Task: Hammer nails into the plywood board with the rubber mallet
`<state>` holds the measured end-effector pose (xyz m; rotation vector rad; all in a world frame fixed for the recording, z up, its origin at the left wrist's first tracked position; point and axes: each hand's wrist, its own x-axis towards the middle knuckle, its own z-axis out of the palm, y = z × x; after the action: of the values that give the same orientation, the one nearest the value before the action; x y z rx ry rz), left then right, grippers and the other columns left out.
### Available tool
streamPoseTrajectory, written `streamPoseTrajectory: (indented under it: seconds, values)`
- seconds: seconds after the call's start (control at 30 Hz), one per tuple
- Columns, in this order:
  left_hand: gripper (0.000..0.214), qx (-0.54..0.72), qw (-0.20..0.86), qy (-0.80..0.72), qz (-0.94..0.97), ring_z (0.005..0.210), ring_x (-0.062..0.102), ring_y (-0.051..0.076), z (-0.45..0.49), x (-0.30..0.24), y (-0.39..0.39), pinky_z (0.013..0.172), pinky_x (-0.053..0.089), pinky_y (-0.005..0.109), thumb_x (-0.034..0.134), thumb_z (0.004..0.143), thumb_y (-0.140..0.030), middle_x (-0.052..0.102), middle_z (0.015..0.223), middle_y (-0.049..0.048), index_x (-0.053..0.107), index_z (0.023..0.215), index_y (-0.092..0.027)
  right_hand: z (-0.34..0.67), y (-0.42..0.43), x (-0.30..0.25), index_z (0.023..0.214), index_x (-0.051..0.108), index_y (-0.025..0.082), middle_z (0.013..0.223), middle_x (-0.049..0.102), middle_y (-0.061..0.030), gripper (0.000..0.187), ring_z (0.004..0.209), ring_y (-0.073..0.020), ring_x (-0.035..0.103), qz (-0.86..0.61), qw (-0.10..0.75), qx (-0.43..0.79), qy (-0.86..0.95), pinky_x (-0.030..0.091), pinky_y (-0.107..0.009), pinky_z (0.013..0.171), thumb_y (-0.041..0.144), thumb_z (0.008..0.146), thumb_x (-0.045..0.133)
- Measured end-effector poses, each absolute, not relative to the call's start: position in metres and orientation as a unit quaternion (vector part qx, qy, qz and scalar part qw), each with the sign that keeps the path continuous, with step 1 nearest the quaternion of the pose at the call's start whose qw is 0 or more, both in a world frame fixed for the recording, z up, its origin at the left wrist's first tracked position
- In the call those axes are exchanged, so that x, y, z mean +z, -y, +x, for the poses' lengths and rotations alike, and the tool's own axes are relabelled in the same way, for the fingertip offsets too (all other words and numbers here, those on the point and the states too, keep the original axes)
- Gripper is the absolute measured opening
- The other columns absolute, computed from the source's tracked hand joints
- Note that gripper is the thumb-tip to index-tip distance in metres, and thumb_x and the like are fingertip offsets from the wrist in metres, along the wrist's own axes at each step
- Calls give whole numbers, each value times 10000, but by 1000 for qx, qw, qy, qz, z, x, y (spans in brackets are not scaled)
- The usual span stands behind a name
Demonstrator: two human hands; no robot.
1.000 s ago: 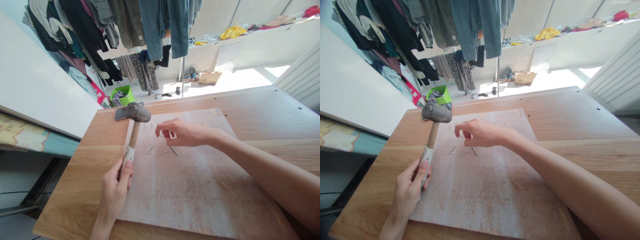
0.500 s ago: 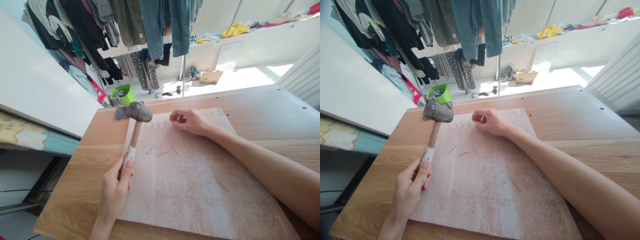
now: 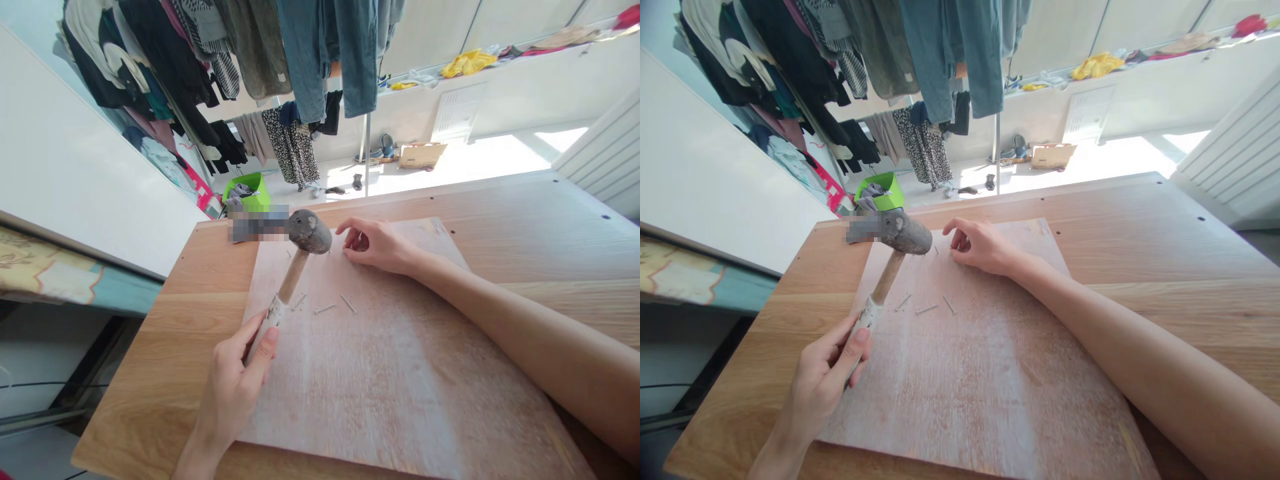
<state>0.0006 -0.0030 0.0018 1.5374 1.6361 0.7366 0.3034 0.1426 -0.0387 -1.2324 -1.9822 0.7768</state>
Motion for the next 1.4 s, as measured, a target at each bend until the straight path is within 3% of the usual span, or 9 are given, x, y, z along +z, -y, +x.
streamPoseTrajectory:
  seconds: [0.17,0.57,0.77,0.87,1.07,1.17,1.3,1.4]
  values:
    - [427,247,361,-603,667,478,464,104,4,14,-9,458,369,229,552,993,-590,521,631,-35,678,897,-194,303,-142,-37,1138,650,164,821,737,-14,397,670,-138,609,-474,337,305,754,474,-283,679,181,742,652]
    - [422,236,297,-593,711,450,467,122,29,14,-24,427,361,230,545,992,-537,537,577,-41,776,1046,-188,305,-144,-42,1169,626,184,777,652,21,465,708,-172,578,-476,342,257,768,391,-275,642,191,705,649]
    - [387,229,307,-579,720,493,496,126,26,6,-24,465,379,227,560,993,-518,555,598,-38,769,1022,-193,304,-146,-43,1187,611,187,1009,719,-54,472,891,-224,640,-457,357,251,775,447,-313,752,223,724,695]
    - [400,249,344,-584,692,467,463,117,19,-4,-21,438,358,231,555,999,-544,545,611,-38,732,996,-186,311,-146,-31,1258,563,185,977,696,-47,524,826,-205,627,-465,307,280,782,457,-314,724,201,748,682]
    - [378,337,372,-595,628,491,454,99,10,-15,-12,493,374,234,564,1019,-552,519,628,-47,593,864,-209,316,-114,19,964,622,215,968,648,-46,204,792,-191,591,-440,111,218,864,420,-309,668,144,787,695]
    - [403,370,368,-600,606,487,443,80,12,-13,-12,492,367,225,550,1030,-562,534,663,-45,595,853,-203,294,-86,32,972,652,201,961,660,-59,268,830,-196,585,-356,83,125,922,398,-323,688,-23,832,604]
    - [419,394,373,-612,576,477,436,64,16,-12,-16,467,352,212,553,1022,-585,543,696,-50,577,846,-205,266,-66,23,898,667,188,983,667,-89,162,898,-234,577,-291,57,44,954,405,-350,712,33,928,632]
    - [430,397,377,-619,563,468,425,59,17,-13,-19,450,337,207,560,1013,-595,535,691,-55,565,833,-205,259,-65,12,887,675,193,926,677,-74,166,865,-225,587,-291,35,51,955,397,-343,685,28,905,668]
